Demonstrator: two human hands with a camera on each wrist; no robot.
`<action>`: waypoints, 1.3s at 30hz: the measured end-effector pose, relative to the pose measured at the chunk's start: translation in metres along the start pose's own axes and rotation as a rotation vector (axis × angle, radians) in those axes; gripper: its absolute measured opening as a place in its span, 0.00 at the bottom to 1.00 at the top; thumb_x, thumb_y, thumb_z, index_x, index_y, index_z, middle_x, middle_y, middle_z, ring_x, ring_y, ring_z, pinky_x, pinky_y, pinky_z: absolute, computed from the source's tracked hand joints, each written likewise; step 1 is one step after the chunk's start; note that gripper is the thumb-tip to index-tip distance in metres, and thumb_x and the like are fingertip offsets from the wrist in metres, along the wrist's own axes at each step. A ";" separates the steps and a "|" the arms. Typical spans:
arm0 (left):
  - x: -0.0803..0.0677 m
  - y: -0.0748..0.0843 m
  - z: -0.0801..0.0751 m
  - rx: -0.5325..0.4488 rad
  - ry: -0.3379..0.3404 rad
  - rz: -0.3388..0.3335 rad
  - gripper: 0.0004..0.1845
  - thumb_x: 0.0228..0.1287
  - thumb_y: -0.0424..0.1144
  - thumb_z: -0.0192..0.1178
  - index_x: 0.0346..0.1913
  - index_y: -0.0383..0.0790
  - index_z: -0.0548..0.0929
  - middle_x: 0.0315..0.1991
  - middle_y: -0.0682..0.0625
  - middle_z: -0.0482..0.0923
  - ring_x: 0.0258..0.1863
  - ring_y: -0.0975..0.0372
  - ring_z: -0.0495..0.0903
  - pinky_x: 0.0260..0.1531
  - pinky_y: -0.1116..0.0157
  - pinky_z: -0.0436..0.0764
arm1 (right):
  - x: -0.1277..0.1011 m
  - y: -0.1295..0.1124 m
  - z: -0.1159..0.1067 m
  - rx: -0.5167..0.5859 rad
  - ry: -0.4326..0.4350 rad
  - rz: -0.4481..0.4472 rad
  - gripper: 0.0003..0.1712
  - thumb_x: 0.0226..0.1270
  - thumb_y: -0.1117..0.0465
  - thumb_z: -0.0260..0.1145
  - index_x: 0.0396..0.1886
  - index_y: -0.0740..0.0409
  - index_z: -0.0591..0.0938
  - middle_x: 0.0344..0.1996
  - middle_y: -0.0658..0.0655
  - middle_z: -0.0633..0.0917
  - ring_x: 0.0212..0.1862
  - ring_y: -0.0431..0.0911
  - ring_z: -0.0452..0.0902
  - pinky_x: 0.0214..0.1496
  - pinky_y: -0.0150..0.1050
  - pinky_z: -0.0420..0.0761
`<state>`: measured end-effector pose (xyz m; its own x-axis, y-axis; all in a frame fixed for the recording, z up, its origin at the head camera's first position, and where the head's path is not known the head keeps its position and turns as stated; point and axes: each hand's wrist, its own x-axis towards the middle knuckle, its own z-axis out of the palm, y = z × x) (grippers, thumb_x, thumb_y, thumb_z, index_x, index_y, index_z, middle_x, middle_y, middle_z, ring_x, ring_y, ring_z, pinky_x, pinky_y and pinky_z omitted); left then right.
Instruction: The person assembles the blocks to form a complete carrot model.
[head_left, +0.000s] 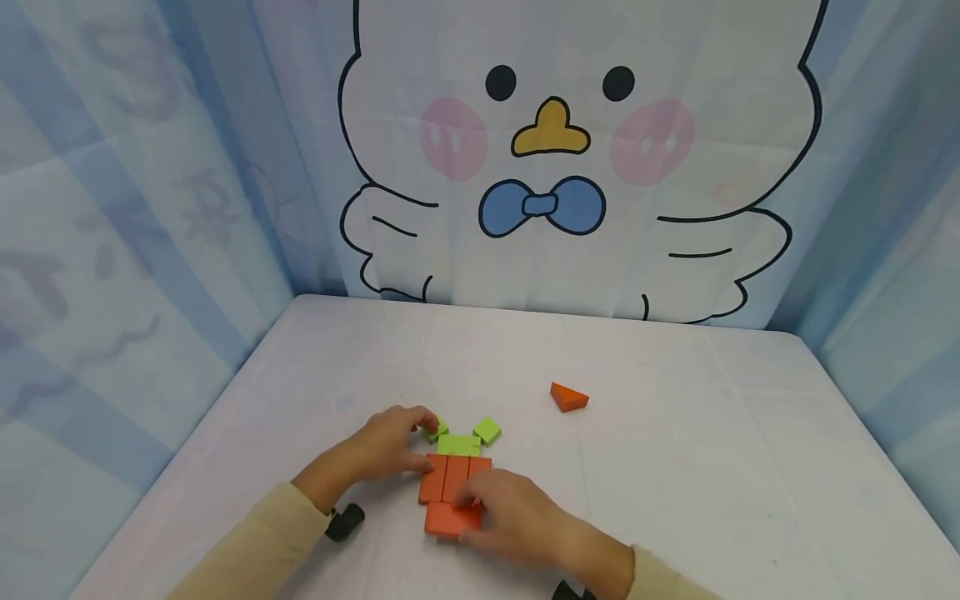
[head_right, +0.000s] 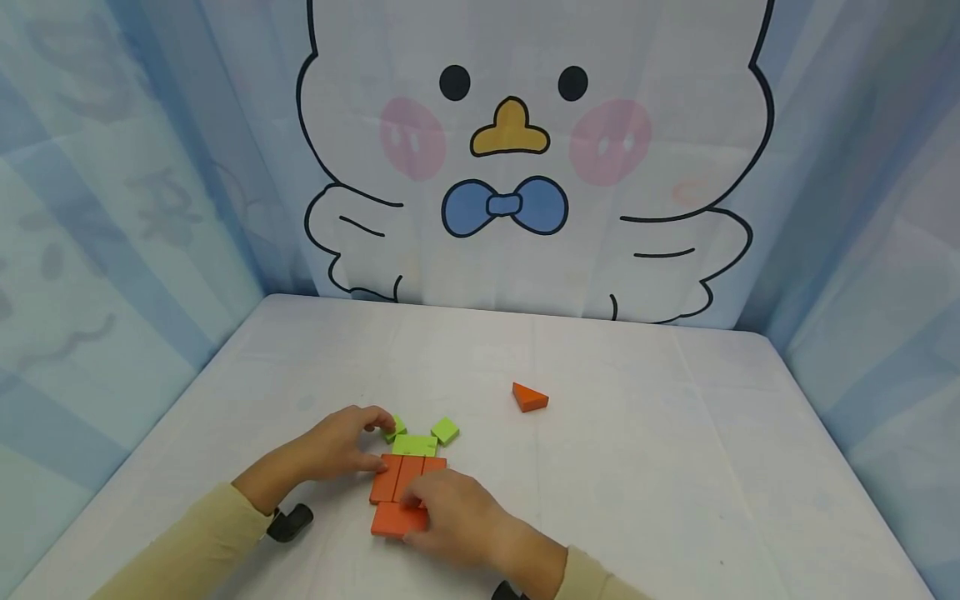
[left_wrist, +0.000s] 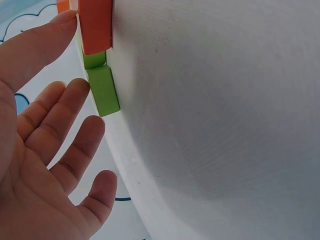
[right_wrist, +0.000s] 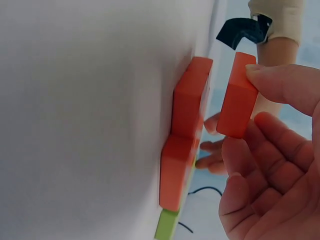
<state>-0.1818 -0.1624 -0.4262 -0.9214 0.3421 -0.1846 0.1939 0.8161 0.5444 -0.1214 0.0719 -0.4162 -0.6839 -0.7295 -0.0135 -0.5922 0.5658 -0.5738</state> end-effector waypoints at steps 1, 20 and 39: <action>0.000 0.000 0.000 0.000 0.000 0.002 0.25 0.53 0.40 0.78 0.54 0.46 0.80 0.48 0.56 0.79 0.55 0.54 0.75 0.56 0.52 0.76 | 0.000 -0.001 0.002 -0.008 0.000 -0.007 0.14 0.62 0.58 0.74 0.46 0.54 0.83 0.38 0.40 0.81 0.41 0.34 0.73 0.49 0.32 0.77; 0.000 -0.001 0.003 0.003 0.007 0.007 0.25 0.53 0.40 0.78 0.53 0.46 0.80 0.48 0.56 0.79 0.53 0.55 0.76 0.55 0.54 0.77 | 0.000 -0.007 0.014 -0.030 -0.093 0.015 0.15 0.63 0.53 0.74 0.47 0.50 0.84 0.39 0.37 0.80 0.43 0.32 0.73 0.51 0.32 0.77; -0.001 -0.001 0.004 -0.002 0.020 0.016 0.25 0.53 0.40 0.78 0.53 0.46 0.80 0.47 0.56 0.79 0.53 0.55 0.76 0.54 0.54 0.77 | 0.001 -0.009 0.020 -0.083 -0.068 0.015 0.14 0.60 0.56 0.75 0.44 0.51 0.83 0.37 0.38 0.79 0.42 0.32 0.72 0.50 0.31 0.76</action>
<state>-0.1801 -0.1619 -0.4298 -0.9246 0.3458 -0.1596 0.2082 0.8098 0.5486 -0.1083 0.0587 -0.4279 -0.6639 -0.7436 -0.0789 -0.6171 0.6045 -0.5037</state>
